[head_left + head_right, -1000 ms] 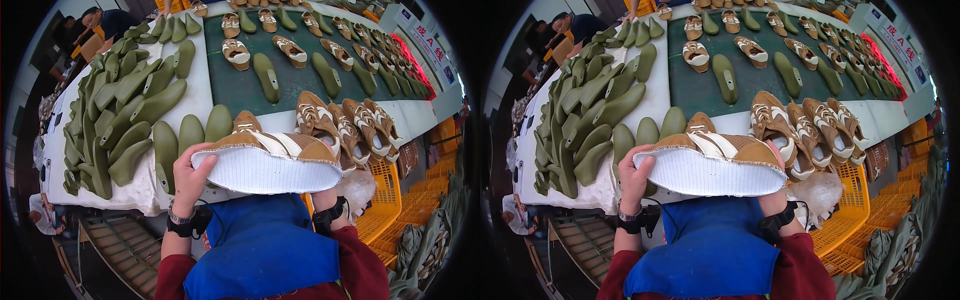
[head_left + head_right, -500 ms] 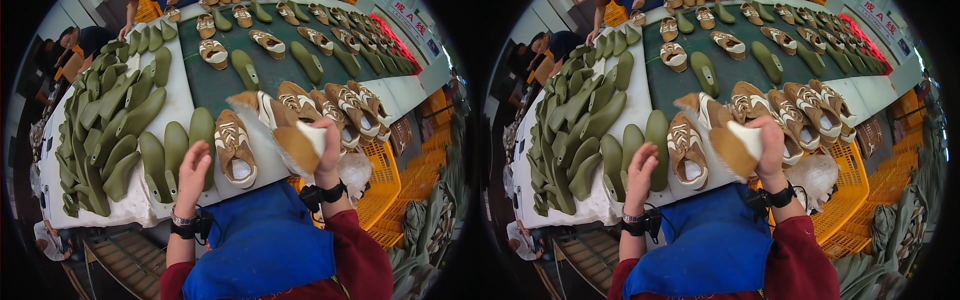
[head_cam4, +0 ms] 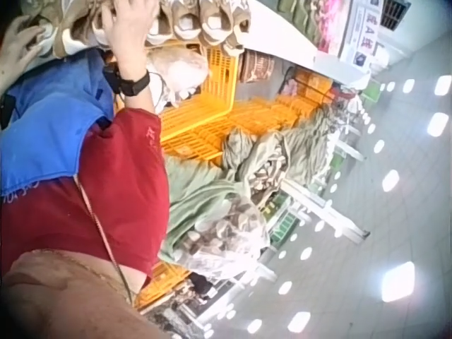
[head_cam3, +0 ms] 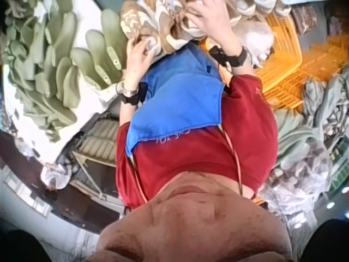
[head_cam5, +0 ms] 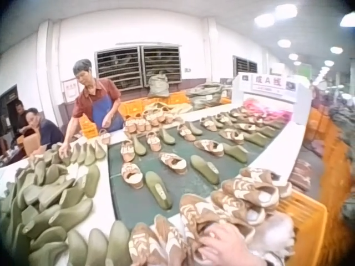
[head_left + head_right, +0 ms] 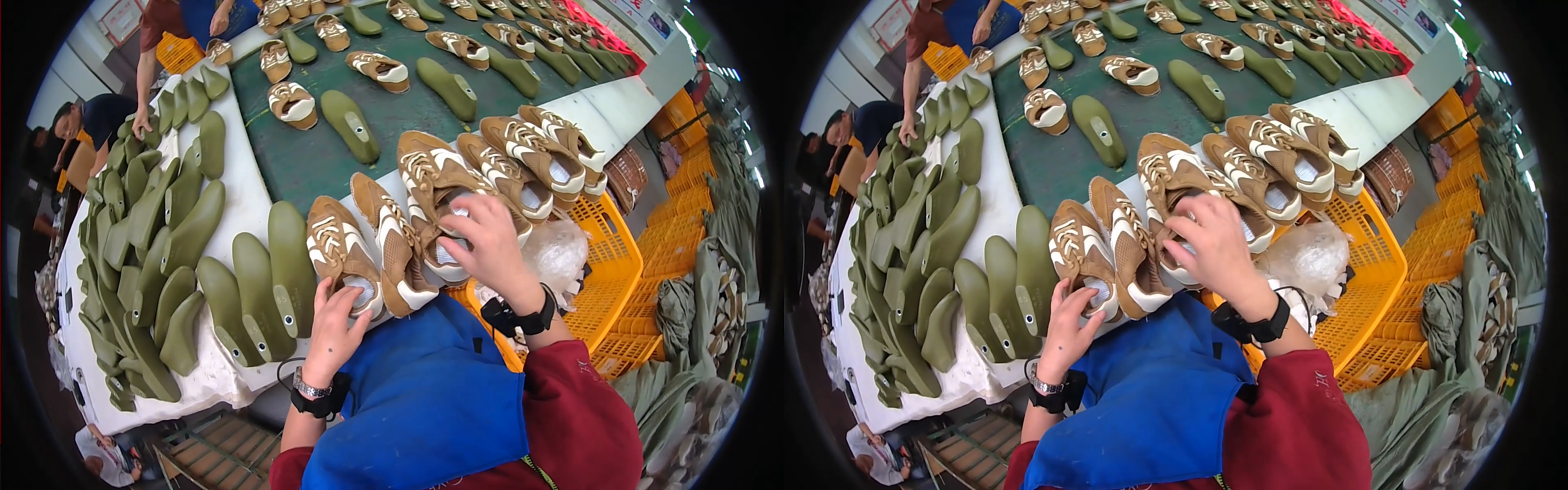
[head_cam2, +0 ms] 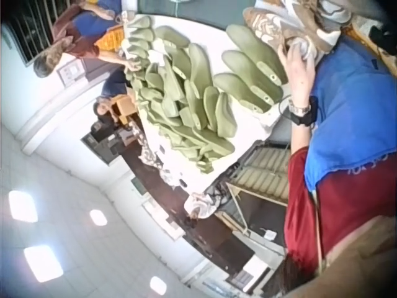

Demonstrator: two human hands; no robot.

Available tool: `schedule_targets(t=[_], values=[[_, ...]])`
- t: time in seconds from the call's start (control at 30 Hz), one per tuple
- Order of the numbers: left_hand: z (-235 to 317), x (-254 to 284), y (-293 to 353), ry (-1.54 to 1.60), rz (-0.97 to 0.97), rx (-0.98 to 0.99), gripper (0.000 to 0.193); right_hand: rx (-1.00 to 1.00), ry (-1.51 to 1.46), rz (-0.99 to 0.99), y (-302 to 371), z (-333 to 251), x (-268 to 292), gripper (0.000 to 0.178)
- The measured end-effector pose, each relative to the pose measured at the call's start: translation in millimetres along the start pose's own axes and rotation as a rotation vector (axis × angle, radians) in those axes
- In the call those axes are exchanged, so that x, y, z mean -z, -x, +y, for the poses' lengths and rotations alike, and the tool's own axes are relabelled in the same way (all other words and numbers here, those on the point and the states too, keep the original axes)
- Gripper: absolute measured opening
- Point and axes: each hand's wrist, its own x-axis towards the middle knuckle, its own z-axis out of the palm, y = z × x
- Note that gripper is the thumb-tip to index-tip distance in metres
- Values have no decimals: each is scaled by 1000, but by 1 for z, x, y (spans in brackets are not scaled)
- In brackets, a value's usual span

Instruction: Placing shoe uppers onto shoe lasts and organizing them on the workbench.

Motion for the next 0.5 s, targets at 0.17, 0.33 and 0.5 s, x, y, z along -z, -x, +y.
schedule_targets(t=[0.17, 0.33, 0.5], values=[[4, -5, -5, -1, -27, -50, 33, -139, 135, -77, 19, 35, -10, 29], [3, -3, 3, 24, -18, -43, 32, -823, -932, -76, 13, 62, 7, 28], [5, -4, 5, 10, -56, -30, 33, -849, -1839, 286, 10, 61, 12, 46]])
